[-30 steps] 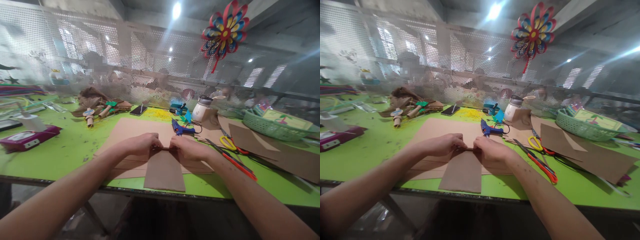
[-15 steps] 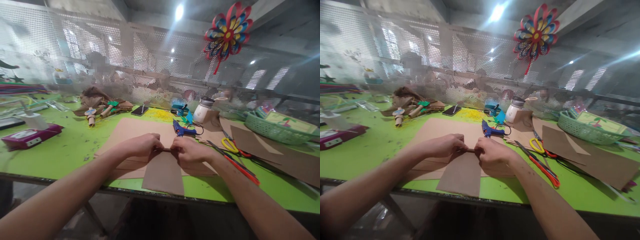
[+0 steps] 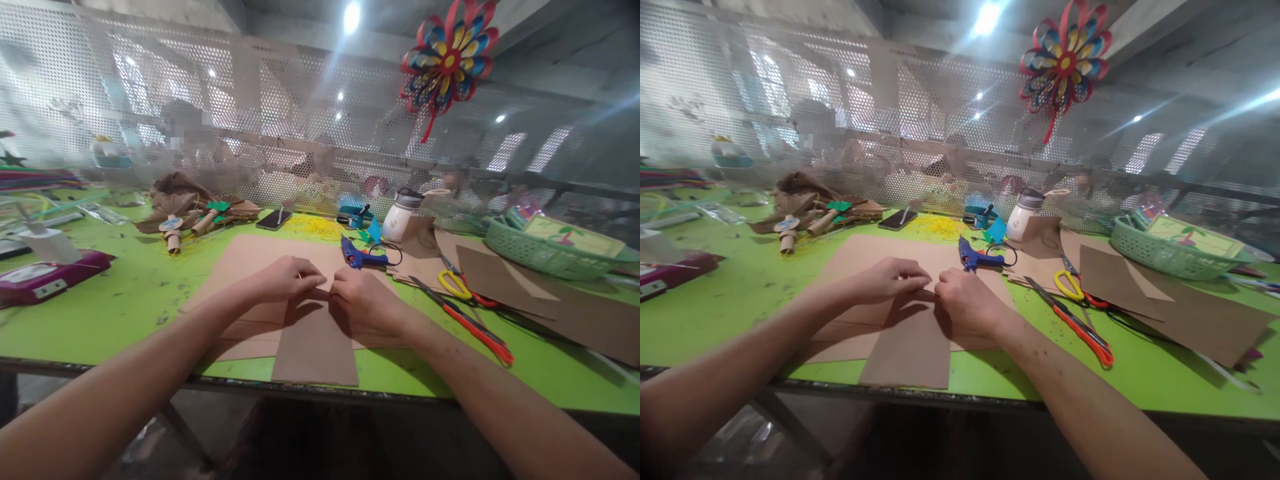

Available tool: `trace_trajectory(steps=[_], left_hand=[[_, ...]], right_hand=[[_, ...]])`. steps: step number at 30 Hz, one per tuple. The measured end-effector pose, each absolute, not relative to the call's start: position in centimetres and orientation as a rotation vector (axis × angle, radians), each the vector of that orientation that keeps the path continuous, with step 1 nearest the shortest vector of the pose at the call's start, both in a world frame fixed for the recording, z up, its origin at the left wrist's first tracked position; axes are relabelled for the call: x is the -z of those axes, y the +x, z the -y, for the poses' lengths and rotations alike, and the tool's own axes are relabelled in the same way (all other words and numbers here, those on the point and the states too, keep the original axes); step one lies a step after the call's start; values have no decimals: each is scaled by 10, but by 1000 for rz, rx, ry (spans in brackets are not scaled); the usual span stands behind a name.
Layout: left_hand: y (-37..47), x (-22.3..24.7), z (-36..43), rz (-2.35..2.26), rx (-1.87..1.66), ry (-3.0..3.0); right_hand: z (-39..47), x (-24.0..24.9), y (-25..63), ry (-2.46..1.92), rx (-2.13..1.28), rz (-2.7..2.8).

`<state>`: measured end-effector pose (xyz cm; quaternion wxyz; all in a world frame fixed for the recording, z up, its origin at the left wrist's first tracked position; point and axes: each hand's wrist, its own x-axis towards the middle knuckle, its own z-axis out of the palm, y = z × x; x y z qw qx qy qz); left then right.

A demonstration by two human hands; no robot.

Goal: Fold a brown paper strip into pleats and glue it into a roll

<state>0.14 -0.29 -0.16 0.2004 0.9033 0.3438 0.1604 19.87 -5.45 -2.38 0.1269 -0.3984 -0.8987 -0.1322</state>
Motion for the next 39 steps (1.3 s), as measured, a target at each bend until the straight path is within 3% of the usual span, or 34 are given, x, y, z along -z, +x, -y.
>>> trace_trajectory(steps=[8, 20, 28, 35, 39], left_hand=[[-11, -3, -2, -863, -358, 2180], [-9, 6, 0, -794, -335, 1905], [-6, -2, 2, -874, -324, 2275], [3, 0, 9, -858, -378, 2637], [3, 3, 11, -846, -442, 2731]], right_hand=[[60, 24, 188, -902, 704, 2519], [61, 26, 189, -962, 569, 2434], [53, 24, 192, -1013, -60, 2022], [45, 24, 200, -1111, -976, 1903], [42, 25, 205, -1143, -1060, 1785]])
